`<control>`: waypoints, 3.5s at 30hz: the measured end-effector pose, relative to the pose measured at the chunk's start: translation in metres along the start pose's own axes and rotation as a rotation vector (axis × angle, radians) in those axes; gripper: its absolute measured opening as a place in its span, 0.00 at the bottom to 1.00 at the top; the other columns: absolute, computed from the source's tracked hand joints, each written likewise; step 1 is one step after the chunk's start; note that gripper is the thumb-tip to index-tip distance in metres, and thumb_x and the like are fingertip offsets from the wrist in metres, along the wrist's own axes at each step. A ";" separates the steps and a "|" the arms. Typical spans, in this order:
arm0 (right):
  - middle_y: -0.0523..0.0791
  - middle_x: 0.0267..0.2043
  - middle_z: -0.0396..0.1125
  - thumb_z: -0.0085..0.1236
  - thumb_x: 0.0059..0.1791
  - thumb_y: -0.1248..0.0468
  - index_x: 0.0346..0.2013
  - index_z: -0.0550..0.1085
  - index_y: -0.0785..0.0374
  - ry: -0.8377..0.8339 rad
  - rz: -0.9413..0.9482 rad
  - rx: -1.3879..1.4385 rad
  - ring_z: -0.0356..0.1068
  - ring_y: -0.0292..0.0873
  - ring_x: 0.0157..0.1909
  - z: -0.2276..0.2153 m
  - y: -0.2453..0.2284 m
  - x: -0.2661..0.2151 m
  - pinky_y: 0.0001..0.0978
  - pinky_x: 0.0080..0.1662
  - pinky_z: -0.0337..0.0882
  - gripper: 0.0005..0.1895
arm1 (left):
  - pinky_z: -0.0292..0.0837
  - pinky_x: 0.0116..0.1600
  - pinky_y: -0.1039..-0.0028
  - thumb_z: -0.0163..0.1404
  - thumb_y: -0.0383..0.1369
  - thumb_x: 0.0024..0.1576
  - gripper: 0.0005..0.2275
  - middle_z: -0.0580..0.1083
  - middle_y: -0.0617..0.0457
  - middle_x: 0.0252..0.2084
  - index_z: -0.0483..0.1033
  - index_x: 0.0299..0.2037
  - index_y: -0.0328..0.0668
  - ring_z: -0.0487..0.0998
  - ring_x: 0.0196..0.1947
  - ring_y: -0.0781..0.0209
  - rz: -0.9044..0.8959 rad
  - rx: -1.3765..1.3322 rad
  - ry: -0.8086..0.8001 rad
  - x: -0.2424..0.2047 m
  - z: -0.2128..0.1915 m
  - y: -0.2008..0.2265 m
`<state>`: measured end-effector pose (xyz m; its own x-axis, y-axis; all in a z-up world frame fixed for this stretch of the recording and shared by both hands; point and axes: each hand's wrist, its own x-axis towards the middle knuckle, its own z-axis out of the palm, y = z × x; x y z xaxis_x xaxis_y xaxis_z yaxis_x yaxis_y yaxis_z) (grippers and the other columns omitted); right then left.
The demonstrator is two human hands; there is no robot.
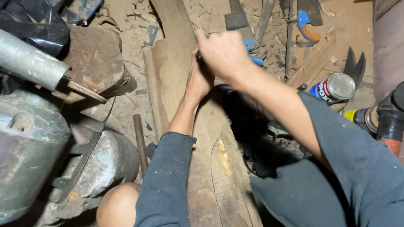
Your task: The person marks a curved line on a wooden plank using a compass, then uses a handheld electric carving machine to cut along the marked line. The person holds the tool with both hands and guides it along the curve, producing wood shavings.
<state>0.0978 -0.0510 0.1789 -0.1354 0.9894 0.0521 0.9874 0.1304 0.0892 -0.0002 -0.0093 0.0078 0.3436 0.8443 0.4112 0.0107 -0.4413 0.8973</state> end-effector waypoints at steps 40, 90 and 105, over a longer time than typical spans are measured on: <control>0.50 0.37 0.72 0.58 0.50 0.58 0.49 0.73 0.66 0.108 0.003 -0.031 0.74 0.50 0.42 0.032 0.052 -0.016 0.44 0.43 0.74 0.18 | 0.60 0.74 0.64 0.49 0.29 0.58 0.21 0.62 0.44 0.75 0.69 0.64 0.41 0.64 0.73 0.43 -0.090 0.191 -0.023 0.004 0.010 0.018; 0.41 0.75 0.58 0.66 0.40 0.52 0.59 0.76 0.60 0.134 -0.654 0.257 0.51 0.49 0.78 0.016 0.084 0.022 0.43 0.67 0.61 0.34 | 0.65 0.63 0.60 0.57 0.28 0.50 0.19 0.69 0.40 0.59 0.77 0.54 0.41 0.69 0.59 0.38 -0.052 0.329 -0.110 -0.006 -0.001 0.026; 0.53 0.27 0.72 0.63 0.45 0.57 0.26 0.81 0.61 0.260 -0.241 0.172 0.75 0.53 0.32 0.029 0.040 -0.016 0.45 0.31 0.72 0.10 | 0.69 0.57 0.72 0.58 0.26 0.55 0.33 0.69 0.54 0.59 0.57 0.70 0.46 0.70 0.52 0.62 -0.402 -0.191 -0.630 0.015 -0.049 0.060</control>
<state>0.1422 -0.0594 0.1524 -0.3592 0.8829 0.3023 0.9212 0.3874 -0.0369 -0.0406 -0.0083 0.0751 0.8178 0.5713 -0.0697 0.1047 -0.0286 0.9941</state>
